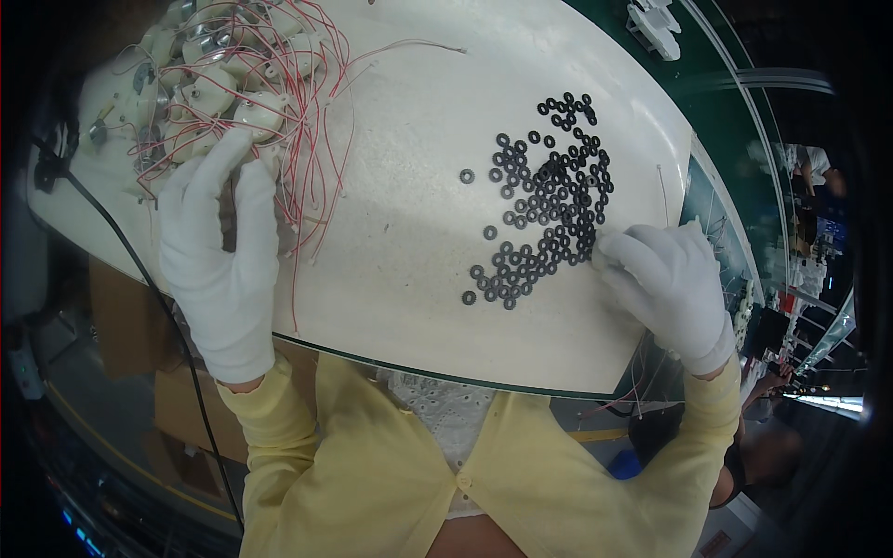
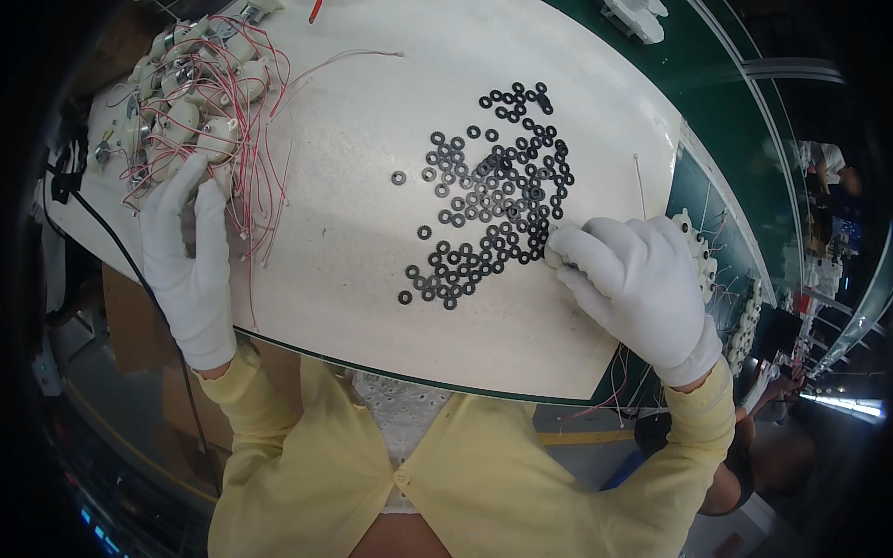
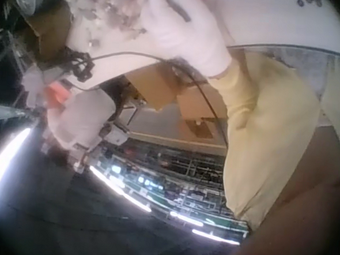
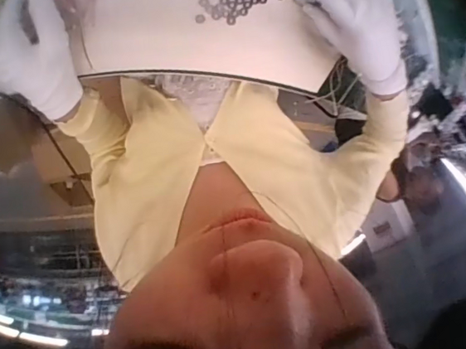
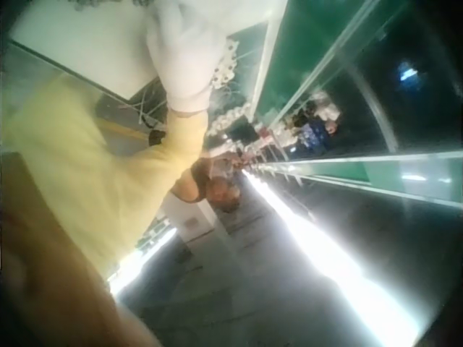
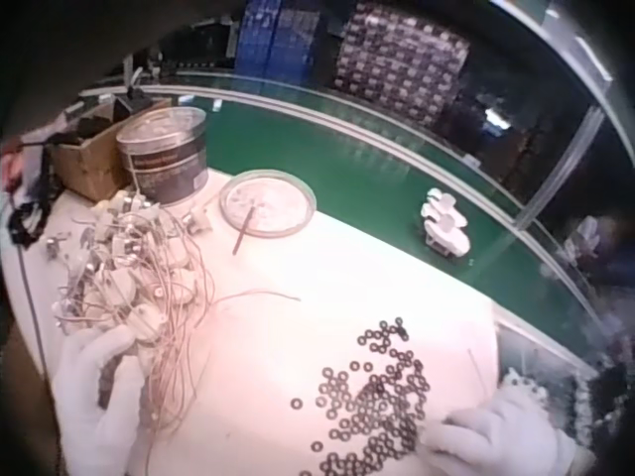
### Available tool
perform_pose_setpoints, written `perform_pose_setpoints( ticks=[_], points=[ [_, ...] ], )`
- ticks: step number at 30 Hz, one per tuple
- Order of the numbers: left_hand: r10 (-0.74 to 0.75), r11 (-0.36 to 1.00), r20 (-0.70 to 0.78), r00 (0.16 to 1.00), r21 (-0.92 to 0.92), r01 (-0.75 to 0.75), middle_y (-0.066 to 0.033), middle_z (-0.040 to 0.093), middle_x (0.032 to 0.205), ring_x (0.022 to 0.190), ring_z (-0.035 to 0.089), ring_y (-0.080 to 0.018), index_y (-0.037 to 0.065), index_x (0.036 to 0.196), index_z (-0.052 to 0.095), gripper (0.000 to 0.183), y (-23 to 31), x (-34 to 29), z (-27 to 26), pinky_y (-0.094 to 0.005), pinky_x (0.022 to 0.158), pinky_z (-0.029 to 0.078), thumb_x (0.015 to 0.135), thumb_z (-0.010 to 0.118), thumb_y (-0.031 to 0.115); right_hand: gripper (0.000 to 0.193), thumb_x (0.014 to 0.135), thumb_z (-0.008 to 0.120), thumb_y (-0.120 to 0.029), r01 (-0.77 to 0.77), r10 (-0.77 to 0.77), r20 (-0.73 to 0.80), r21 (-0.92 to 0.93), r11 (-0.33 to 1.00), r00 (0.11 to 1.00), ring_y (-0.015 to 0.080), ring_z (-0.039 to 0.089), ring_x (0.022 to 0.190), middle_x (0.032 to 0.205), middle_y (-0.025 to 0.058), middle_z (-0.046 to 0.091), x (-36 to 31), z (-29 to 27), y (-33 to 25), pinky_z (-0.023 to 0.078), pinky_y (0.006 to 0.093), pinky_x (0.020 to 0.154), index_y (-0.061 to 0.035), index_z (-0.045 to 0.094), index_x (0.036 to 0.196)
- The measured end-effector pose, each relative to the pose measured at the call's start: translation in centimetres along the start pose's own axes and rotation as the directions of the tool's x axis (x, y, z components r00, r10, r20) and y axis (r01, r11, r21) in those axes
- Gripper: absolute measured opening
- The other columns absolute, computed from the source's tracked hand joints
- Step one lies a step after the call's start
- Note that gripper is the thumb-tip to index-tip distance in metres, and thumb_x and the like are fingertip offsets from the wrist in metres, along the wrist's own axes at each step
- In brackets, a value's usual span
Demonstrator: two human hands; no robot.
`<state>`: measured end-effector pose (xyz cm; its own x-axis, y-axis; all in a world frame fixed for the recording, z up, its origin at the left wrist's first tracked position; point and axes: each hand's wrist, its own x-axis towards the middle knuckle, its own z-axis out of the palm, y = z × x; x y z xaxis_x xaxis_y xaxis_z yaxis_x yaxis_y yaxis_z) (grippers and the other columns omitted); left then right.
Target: The person assembles small white electronic components by inserting black washers into the center of each unit. They use a small brush to apply a white substance to the components and place them on a green board.
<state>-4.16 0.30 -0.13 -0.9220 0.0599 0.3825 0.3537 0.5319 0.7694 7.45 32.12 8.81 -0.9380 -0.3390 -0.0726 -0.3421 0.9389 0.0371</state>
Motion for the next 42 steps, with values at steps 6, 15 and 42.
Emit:
perform_pose_setpoints(
  ticks=[6,15,42],
  points=[
    [0.022,0.998,-0.002,1.000,0.060,-0.022,-0.0073,0.057,0.104,0.084,0.058,-0.0123,0.007,0.117,0.065,0.027,0.3,0.1,-0.2,-0.0247,0.073,0.049,0.091,0.064,0.008,0.019,0.073,0.070,-0.019,0.041,-0.025,0.143,-0.109,0.993,0.989,0.0170,0.050,0.062,0.071,-0.0028,0.049,-0.8,-1.4,0.0,0.037,0.0322,0.062,-0.0187,0.057,0.087],
    [-0.002,0.997,0.017,1.000,0.081,0.000,-0.0060,0.056,0.104,0.085,0.057,-0.0117,0.007,0.119,0.065,0.027,0.6,0.0,-0.1,-0.0247,0.073,0.049,0.092,0.063,0.008,0.016,0.073,0.063,-0.018,0.141,-0.082,0.204,-0.295,0.945,0.976,0.0158,0.048,0.063,0.069,-0.0009,0.045,-0.5,-1.3,-0.7,0.039,0.0311,0.062,-0.0156,0.055,0.087],
    [0.002,0.981,0.130,0.992,0.193,-0.027,-0.0134,0.056,0.122,0.115,0.052,-0.0211,-0.002,0.125,0.057,0.031,0.6,0.1,-1.0,-0.0330,0.100,0.040,0.099,0.053,0.013,0.063,0.098,0.050,-0.038,0.534,0.801,-0.038,0.764,-0.362,0.598,0.0092,0.044,0.068,0.091,0.0083,0.055,-23.6,-2.1,6.3,0.036,0.0301,0.071,0.0042,0.034,0.142]
  ],
)
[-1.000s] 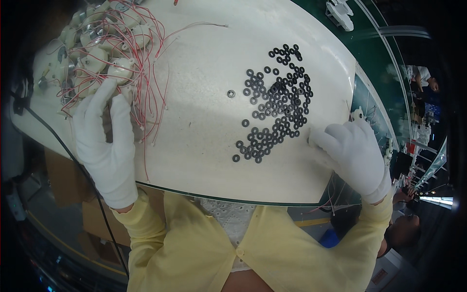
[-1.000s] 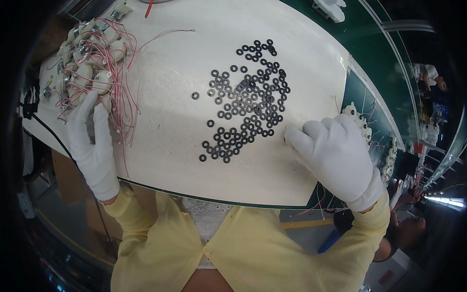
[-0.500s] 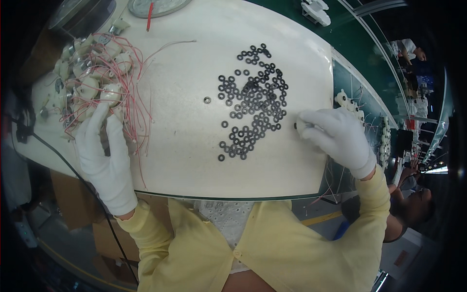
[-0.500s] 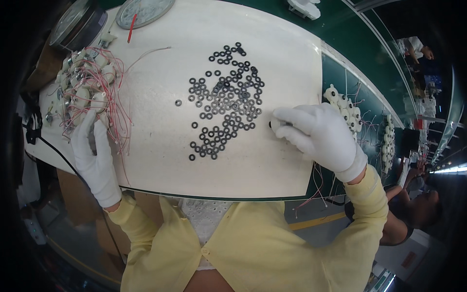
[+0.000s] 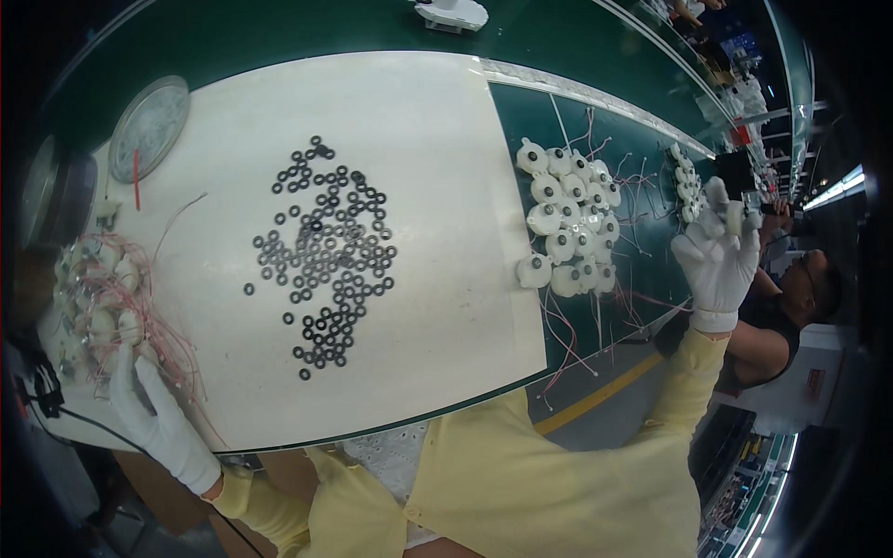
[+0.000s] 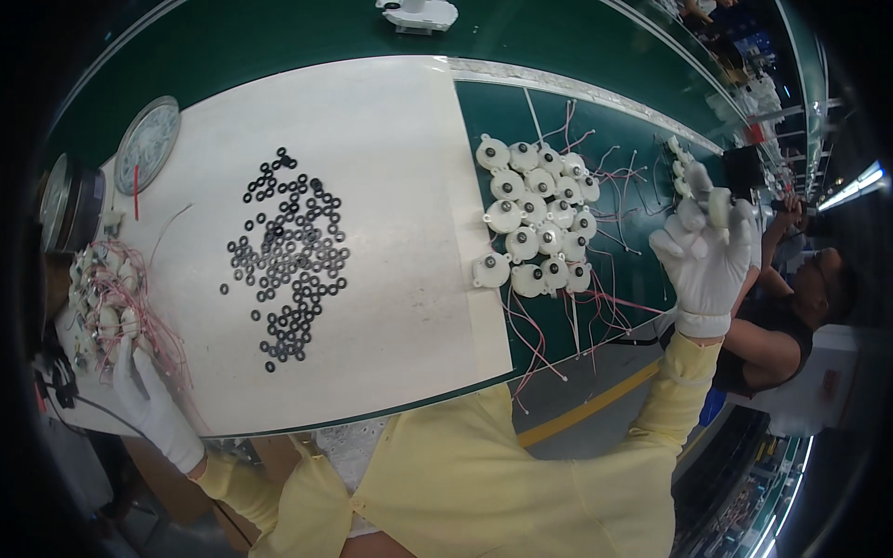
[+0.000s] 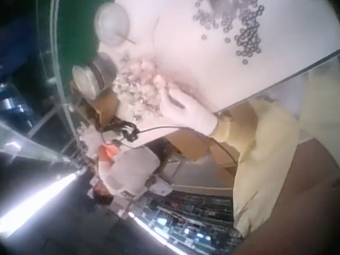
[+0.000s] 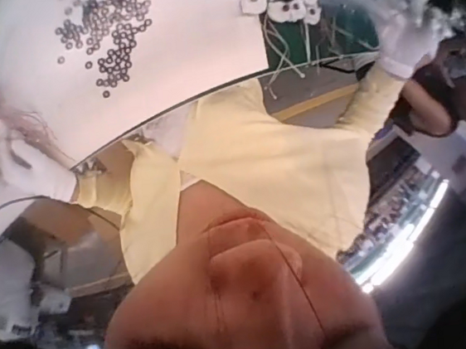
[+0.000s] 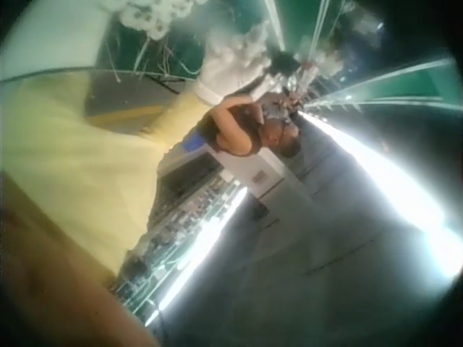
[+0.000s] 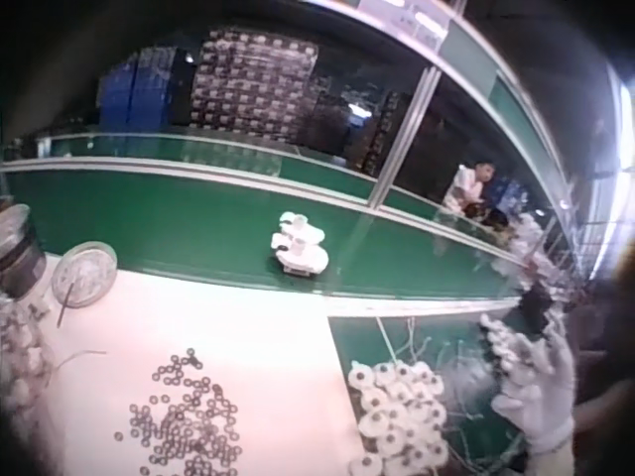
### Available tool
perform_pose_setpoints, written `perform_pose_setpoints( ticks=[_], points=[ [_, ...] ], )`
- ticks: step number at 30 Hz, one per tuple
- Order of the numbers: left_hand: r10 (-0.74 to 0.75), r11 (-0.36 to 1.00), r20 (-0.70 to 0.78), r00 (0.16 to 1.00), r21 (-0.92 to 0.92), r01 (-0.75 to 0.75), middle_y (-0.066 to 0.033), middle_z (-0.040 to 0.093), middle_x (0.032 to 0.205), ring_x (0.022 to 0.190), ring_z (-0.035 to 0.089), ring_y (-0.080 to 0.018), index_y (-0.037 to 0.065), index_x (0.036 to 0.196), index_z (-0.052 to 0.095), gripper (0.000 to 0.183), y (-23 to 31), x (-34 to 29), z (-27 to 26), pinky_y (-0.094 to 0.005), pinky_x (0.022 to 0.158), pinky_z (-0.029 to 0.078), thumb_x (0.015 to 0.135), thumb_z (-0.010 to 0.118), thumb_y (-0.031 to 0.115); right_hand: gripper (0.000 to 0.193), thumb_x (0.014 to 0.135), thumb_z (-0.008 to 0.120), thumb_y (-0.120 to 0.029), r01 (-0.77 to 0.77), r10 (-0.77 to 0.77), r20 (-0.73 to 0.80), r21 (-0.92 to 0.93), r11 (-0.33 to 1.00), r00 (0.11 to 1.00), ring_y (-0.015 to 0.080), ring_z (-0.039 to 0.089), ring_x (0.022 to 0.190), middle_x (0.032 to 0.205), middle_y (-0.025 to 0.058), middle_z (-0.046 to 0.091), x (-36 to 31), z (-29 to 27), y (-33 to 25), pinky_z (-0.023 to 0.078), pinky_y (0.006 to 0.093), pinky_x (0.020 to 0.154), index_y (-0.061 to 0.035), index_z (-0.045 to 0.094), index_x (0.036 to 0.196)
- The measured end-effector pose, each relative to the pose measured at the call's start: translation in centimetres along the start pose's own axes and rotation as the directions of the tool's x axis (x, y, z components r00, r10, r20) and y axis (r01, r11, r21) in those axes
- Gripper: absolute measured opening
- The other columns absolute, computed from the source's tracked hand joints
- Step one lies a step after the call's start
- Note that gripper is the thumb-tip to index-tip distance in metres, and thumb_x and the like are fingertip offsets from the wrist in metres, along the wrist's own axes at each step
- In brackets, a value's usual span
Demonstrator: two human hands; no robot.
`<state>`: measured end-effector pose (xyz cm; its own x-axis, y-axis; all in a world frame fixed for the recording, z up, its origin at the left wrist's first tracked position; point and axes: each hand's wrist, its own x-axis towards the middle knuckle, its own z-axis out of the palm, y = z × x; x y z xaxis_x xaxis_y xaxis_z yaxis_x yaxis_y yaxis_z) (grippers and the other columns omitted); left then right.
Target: The person assembles small white electronic components by inserting black washers into the center of each unit. They use a small brush to apply a white substance to the components and place them on a green board.
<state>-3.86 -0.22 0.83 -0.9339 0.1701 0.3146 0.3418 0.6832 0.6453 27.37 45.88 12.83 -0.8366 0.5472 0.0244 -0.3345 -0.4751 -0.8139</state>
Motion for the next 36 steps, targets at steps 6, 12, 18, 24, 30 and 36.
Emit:
perform_pose_setpoints(
  ticks=[6,12,18,24,30,36],
  points=[
    [-0.104,0.972,0.002,0.995,-0.212,0.102,-0.0128,0.054,0.124,0.115,0.053,-0.0196,-0.003,0.128,0.054,0.031,-0.5,0.2,1.4,-0.0318,0.100,0.042,0.100,0.050,0.012,0.043,0.102,0.041,-0.031,-0.376,0.066,-0.377,-0.864,0.335,0.924,0.0038,0.046,0.061,0.080,-0.0025,0.058,-0.9,-3.1,0.8,0.034,0.0179,0.054,0.0019,0.061,0.122],
    [0.007,1.000,-0.132,0.991,0.014,-0.005,-0.0110,0.058,0.126,0.114,0.054,-0.0184,-0.001,0.125,0.057,0.032,-1.0,0.2,0.7,-0.0287,0.097,0.043,0.100,0.053,0.017,0.035,0.102,0.045,-0.023,-0.261,-0.042,-0.270,-0.952,0.162,0.962,0.0088,0.055,0.062,0.080,0.0031,0.063,1.0,-4.4,3.8,0.041,0.0222,0.056,-0.0035,0.056,0.129],
    [-0.007,0.988,-0.162,0.987,0.150,0.031,-0.0169,0.061,0.118,0.107,0.058,-0.0247,-0.006,0.123,0.057,0.032,-0.7,0.4,0.5,-0.0339,0.095,0.045,0.100,0.052,0.016,0.036,0.097,0.050,-0.010,0.059,-0.219,0.132,-0.949,-0.310,0.967,0.0262,0.064,0.069,0.081,0.0190,0.064,1.2,-7.3,6.1,0.049,0.0319,0.065,-0.0073,0.053,0.133],
    [0.035,0.986,-0.053,0.998,0.166,-0.026,-0.0183,0.061,0.121,0.106,0.059,-0.0250,-0.007,0.125,0.056,0.036,0.3,0.2,1.1,-0.0334,0.093,0.045,0.099,0.054,0.016,0.041,0.094,0.053,-0.005,0.008,-0.310,0.090,-0.967,-0.254,0.947,0.0301,0.063,0.069,0.083,0.0198,0.064,1.7,-7.1,6.5,0.048,0.0350,0.065,-0.0067,0.052,0.135],
    [0.110,0.966,-0.045,0.993,0.241,-0.096,-0.0194,0.064,0.117,0.103,0.061,-0.0270,-0.005,0.125,0.058,0.035,0.7,0.5,1.2,-0.0344,0.090,0.046,0.096,0.058,0.015,0.041,0.090,0.059,-0.007,0.108,-0.312,0.227,-0.928,-0.358,0.922,0.0296,0.062,0.065,0.076,0.0182,0.063,2.8,-6.5,6.8,0.047,0.0356,0.062,-0.0048,0.055,0.131],
    [0.243,0.930,-0.086,0.966,0.306,-0.206,-0.0173,0.068,0.100,0.084,0.064,-0.0297,-0.002,0.117,0.064,0.032,0.8,0.8,0.8,-0.0364,0.077,0.049,0.090,0.065,0.016,0.040,0.095,0.055,-0.009,-0.100,-0.394,0.023,-0.952,-0.289,0.919,0.0200,0.063,0.100,0.119,0.0157,0.065,1.4,-4.9,5.1,0.048,0.0287,0.085,-0.0001,0.051,0.134]
  ],
)
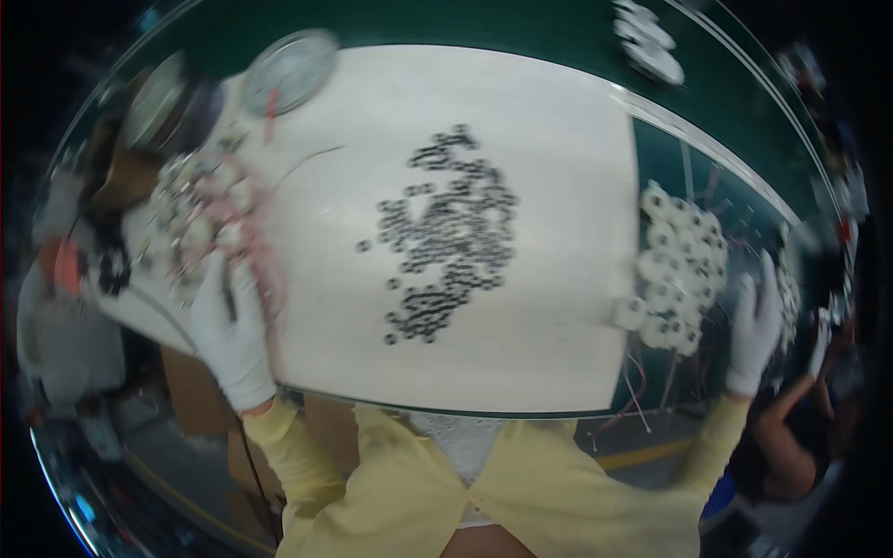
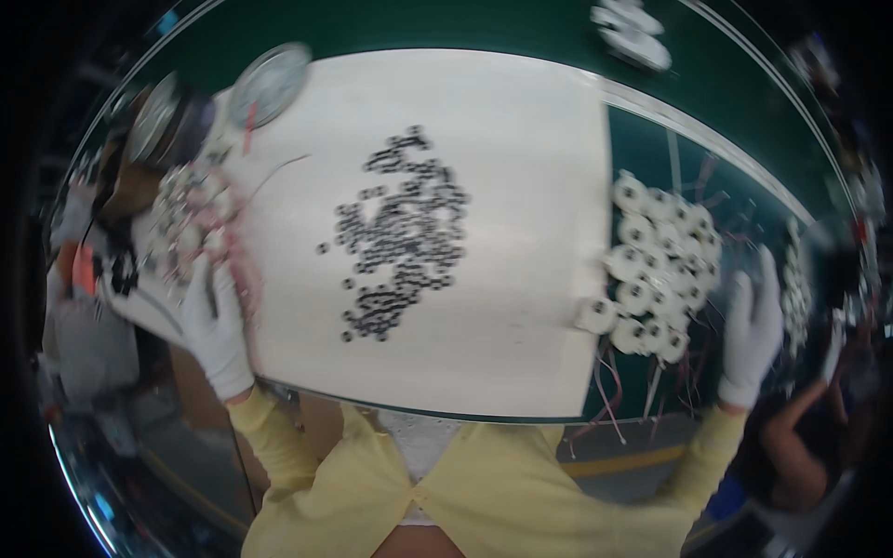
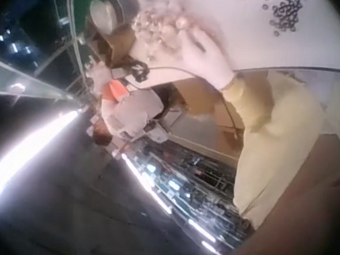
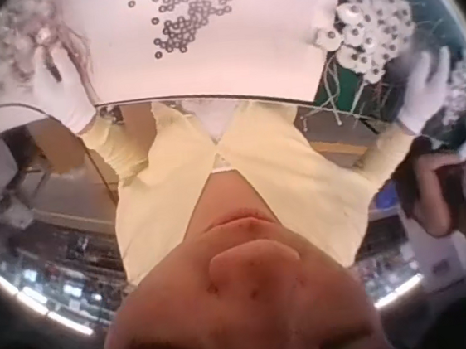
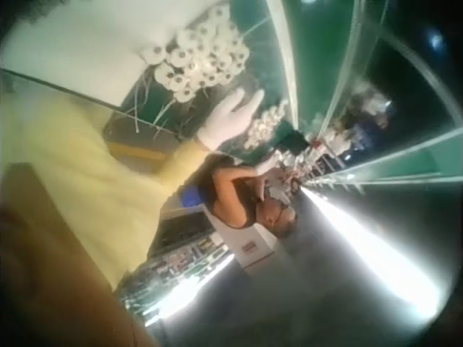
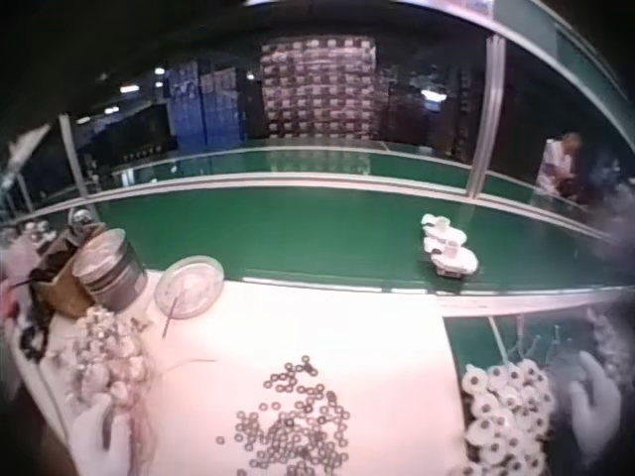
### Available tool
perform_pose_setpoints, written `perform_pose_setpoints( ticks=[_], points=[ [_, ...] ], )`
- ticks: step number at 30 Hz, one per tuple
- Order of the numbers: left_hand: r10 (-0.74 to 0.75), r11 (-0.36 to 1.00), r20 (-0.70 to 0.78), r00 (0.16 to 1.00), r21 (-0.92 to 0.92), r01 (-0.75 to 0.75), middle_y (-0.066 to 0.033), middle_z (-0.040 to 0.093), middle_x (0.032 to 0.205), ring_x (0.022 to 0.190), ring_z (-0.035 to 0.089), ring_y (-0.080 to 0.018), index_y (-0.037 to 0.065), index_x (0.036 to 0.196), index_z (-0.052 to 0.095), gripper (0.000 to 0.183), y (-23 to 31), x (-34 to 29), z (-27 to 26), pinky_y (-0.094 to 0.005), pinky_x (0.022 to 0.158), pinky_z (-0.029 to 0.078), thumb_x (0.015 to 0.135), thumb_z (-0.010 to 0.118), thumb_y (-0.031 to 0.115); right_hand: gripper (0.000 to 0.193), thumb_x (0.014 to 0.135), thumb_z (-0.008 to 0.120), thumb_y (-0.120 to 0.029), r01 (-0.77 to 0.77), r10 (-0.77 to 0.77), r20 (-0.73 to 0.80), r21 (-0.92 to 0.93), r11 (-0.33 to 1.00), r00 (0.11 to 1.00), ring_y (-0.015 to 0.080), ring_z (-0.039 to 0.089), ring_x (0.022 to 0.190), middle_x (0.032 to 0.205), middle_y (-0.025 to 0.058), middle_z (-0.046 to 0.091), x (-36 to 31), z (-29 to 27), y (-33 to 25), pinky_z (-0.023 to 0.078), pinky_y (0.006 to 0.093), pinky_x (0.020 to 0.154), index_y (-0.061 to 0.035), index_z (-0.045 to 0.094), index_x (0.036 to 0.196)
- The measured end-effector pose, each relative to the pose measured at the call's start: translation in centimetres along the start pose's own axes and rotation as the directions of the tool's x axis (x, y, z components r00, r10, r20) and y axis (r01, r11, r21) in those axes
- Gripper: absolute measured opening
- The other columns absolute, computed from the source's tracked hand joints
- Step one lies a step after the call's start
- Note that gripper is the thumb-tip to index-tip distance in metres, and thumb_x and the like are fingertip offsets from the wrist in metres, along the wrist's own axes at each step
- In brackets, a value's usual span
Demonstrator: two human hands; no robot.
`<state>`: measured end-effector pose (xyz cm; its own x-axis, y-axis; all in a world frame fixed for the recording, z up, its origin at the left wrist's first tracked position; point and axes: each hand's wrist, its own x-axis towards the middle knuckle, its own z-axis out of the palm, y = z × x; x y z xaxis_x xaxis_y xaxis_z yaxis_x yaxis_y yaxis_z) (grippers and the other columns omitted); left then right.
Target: The person assembles small white electronic components by inserting black washers into the center of each unit. They use a small brush to apply a white substance to the components and place them on a green board.
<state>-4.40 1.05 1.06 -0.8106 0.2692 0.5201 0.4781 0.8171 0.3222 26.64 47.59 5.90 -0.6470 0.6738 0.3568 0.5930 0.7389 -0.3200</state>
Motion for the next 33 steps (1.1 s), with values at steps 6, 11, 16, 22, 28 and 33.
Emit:
perform_pose_setpoints(
  ticks=[6,11,16,22,28,33],
  points=[
    [0.079,0.997,-0.053,0.995,0.015,-0.078,-0.0060,0.065,0.083,0.069,0.059,-0.0238,0.007,0.109,0.067,0.032,-0.5,0.7,0.2,-0.0359,0.065,0.047,0.079,0.073,0.016,0.043,0.101,0.042,-0.007,0.092,-0.095,0.033,0.071,0.993,0.995,0.0232,0.045,0.132,0.144,0.0160,0.045,0.7,-3.2,-0.2,0.035,0.0322,0.108,0.0034,0.038,0.143],
    [0.096,0.995,-0.101,0.990,-0.016,-0.098,-0.0026,0.061,0.076,0.067,0.056,-0.0217,0.010,0.109,0.066,0.035,-0.5,0.8,-0.4,-0.0359,0.063,0.045,0.076,0.074,0.015,0.044,0.099,0.041,-0.002,0.181,-0.198,0.072,0.190,0.965,0.978,0.0150,0.056,0.104,0.129,0.0126,0.055,3.2,-3.2,-7.5,0.043,0.0255,0.093,0.0021,0.040,0.143],
    [0.075,0.990,-0.153,0.985,0.131,-0.055,-0.0098,0.062,0.100,0.081,0.061,-0.0247,0.007,0.117,0.063,0.041,-1.0,-2.4,-1.8,-0.0362,0.071,0.049,0.078,0.073,0.011,0.048,0.096,0.051,-0.013,0.446,-0.556,0.167,0.435,0.782,0.814,0.0076,0.049,0.077,0.094,0.0032,0.057,4.2,0.8,-19.9,0.039,0.0203,0.072,0.0031,0.042,0.141],
    [-0.334,0.912,-0.247,0.910,-0.328,0.245,-0.0149,0.058,0.117,0.101,0.056,-0.0292,0.004,0.124,0.060,0.042,0.7,-6.3,-3.1,-0.0393,0.088,0.044,0.085,0.066,0.019,0.052,0.078,0.069,-0.017,0.507,-0.971,0.122,0.835,0.212,0.205,0.0268,0.061,0.068,0.078,0.0091,0.061,2.1,7.5,-34.8,0.045,0.0362,0.058,-0.0020,0.055,0.126],
    [-0.213,0.866,-0.215,0.953,-0.494,0.082,-0.0224,0.054,0.122,0.106,0.053,-0.0336,-0.009,0.132,0.046,0.057,2.4,-3.9,-4.6,-0.0415,0.089,0.043,0.100,0.041,0.038,0.054,0.073,0.070,-0.019,0.520,-0.992,0.034,0.849,0.093,0.121,0.0294,0.057,0.061,0.075,0.0069,0.056,-1.5,8.6,-41.7,0.045,0.0367,0.057,-0.0079,0.052,0.123],
    [-0.148,0.782,-0.249,0.957,-0.622,-0.041,-0.0228,0.055,0.121,0.106,0.052,-0.0368,-0.013,0.134,0.041,0.072,5.2,-3.7,-3.5,-0.0421,0.088,0.044,0.098,0.038,0.049,0.058,0.076,0.072,-0.023,0.601,-0.997,0.029,0.797,0.063,0.066,0.0263,0.056,0.059,0.078,0.0078,0.058,1.0,8.1,-40.5,0.044,0.0324,0.055,-0.0044,0.051,0.127]
  ],
)
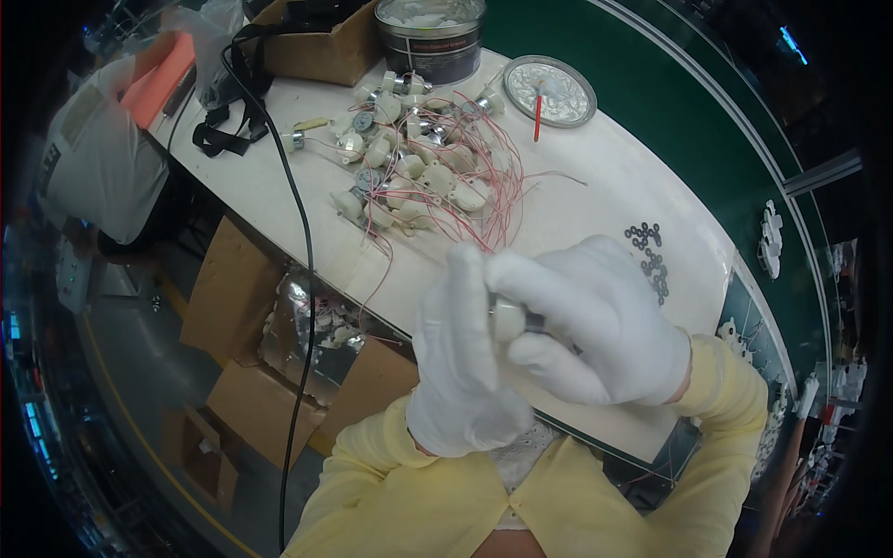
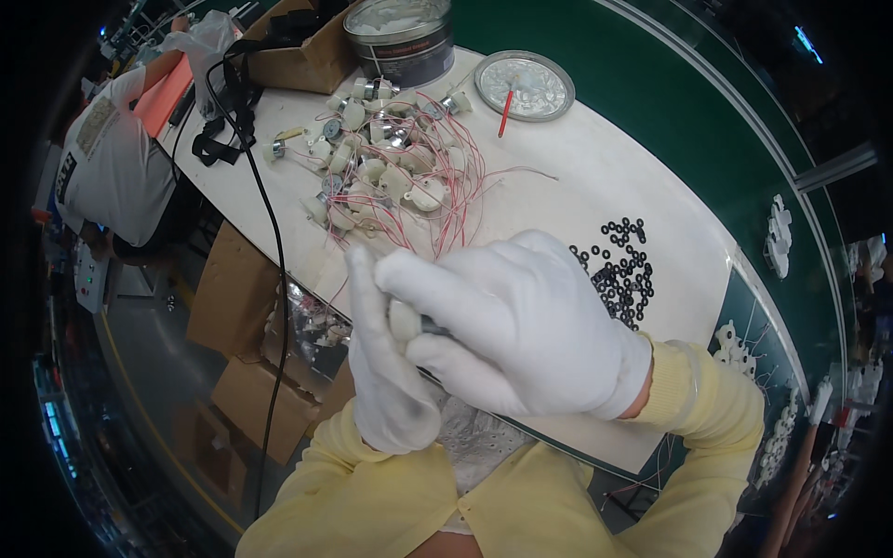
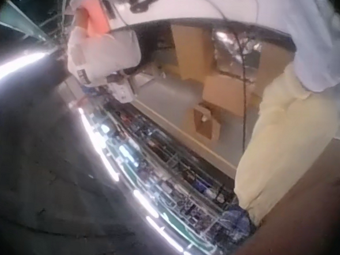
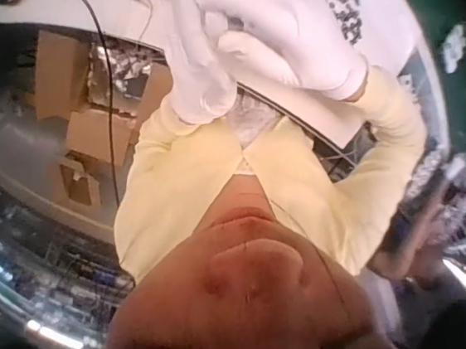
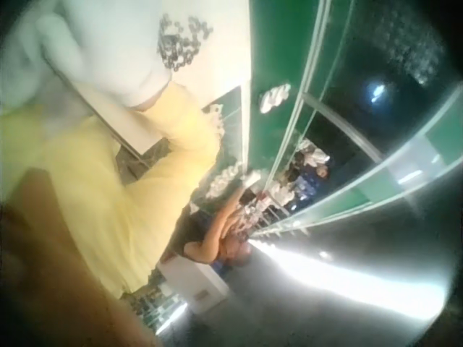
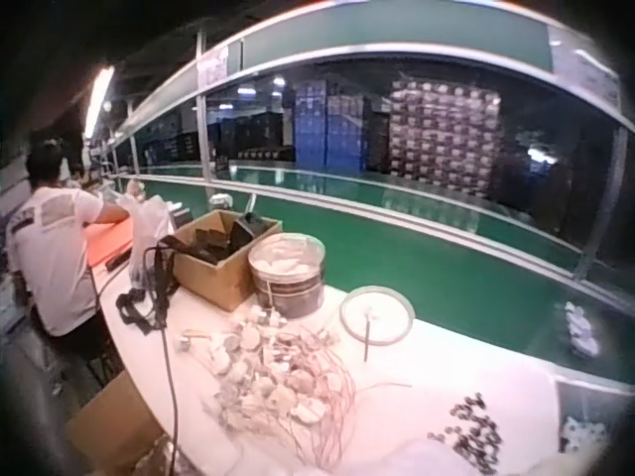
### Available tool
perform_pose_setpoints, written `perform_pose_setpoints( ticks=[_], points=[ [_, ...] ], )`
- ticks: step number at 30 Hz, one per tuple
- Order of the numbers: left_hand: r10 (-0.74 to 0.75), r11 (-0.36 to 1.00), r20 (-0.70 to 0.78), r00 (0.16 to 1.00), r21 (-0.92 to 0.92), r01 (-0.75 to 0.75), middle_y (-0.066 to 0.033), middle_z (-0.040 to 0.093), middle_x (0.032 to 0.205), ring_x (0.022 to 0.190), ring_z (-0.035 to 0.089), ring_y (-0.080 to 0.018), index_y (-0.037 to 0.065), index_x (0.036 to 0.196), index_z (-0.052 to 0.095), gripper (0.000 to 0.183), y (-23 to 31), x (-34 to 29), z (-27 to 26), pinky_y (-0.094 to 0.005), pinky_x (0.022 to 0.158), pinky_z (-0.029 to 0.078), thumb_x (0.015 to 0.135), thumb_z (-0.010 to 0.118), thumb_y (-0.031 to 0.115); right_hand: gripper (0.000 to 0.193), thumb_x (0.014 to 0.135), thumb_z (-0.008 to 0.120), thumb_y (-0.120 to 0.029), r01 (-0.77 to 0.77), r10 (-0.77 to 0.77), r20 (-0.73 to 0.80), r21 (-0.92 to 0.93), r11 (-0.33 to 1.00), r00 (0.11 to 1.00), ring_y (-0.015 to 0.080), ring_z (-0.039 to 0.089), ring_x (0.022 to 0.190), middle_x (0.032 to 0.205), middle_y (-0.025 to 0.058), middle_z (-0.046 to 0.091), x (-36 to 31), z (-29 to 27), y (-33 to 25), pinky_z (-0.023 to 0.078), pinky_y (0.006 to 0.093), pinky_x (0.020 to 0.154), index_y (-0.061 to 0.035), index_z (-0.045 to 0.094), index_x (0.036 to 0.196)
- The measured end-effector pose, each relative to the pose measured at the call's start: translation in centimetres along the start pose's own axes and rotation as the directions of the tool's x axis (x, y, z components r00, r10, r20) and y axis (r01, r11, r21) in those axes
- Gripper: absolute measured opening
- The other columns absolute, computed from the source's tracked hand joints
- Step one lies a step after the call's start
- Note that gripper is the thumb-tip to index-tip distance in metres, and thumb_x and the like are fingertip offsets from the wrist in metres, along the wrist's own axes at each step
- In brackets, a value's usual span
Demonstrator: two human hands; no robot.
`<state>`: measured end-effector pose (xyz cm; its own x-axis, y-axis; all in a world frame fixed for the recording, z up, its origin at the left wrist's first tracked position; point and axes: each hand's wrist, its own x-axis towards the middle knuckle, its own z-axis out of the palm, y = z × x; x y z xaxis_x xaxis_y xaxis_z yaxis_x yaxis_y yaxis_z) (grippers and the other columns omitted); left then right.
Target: The person assembles small white electronic components by inserting black washers into the center of each unit. They use a small brush to apply a white substance to the components and place them on a green board.
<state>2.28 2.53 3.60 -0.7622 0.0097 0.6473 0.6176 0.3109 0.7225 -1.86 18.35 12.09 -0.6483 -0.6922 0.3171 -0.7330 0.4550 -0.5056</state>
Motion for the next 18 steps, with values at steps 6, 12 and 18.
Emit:
perform_pose_setpoints(
  ticks=[6,12,18],
  points=[
    [0.199,0.955,0.194,0.961,0.182,-0.234,-0.0211,0.054,0.124,0.108,0.051,-0.0365,-0.009,0.133,0.044,0.067,-0.9,2.5,-2.6,-0.0437,0.092,0.041,0.095,0.044,0.047,0.067,0.091,0.060,-0.035,-0.275,0.500,-0.099,0.736,0.619,0.861,0.0168,0.062,0.074,0.109,0.0121,0.064,-4.6,-1.2,-0.8,0.050,0.0282,0.065,0.0048,0.040,0.141],
    [0.047,0.735,0.047,0.998,0.675,-0.066,-0.0257,0.048,0.131,0.118,0.045,-0.0438,-0.004,0.134,0.045,0.054,-8.4,6.1,-3.4,-0.0484,0.101,0.037,0.093,0.058,0.029,0.052,0.098,0.049,-0.025,0.064,0.166,-0.061,0.998,-0.008,0.984,0.0134,0.045,0.046,0.065,0.0029,0.045,-8.7,-8.7,0.0,0.040,0.0245,0.041,-0.0022,0.034,0.143],
    [-0.021,0.879,0.192,0.981,0.472,-0.073,-0.0341,0.043,0.133,0.121,0.042,-0.0482,-0.004,0.139,0.037,0.060,-11.6,5.6,-2.4,-0.0484,0.104,0.035,0.095,0.057,0.032,0.038,0.096,0.054,-0.010,0.240,0.193,-0.313,0.914,0.328,0.930,0.0062,0.040,0.029,0.046,0.0008,0.050,-15.9,-12.9,-3.3,0.039,0.0180,0.029,0.0063,0.043,0.128]
  ],
)
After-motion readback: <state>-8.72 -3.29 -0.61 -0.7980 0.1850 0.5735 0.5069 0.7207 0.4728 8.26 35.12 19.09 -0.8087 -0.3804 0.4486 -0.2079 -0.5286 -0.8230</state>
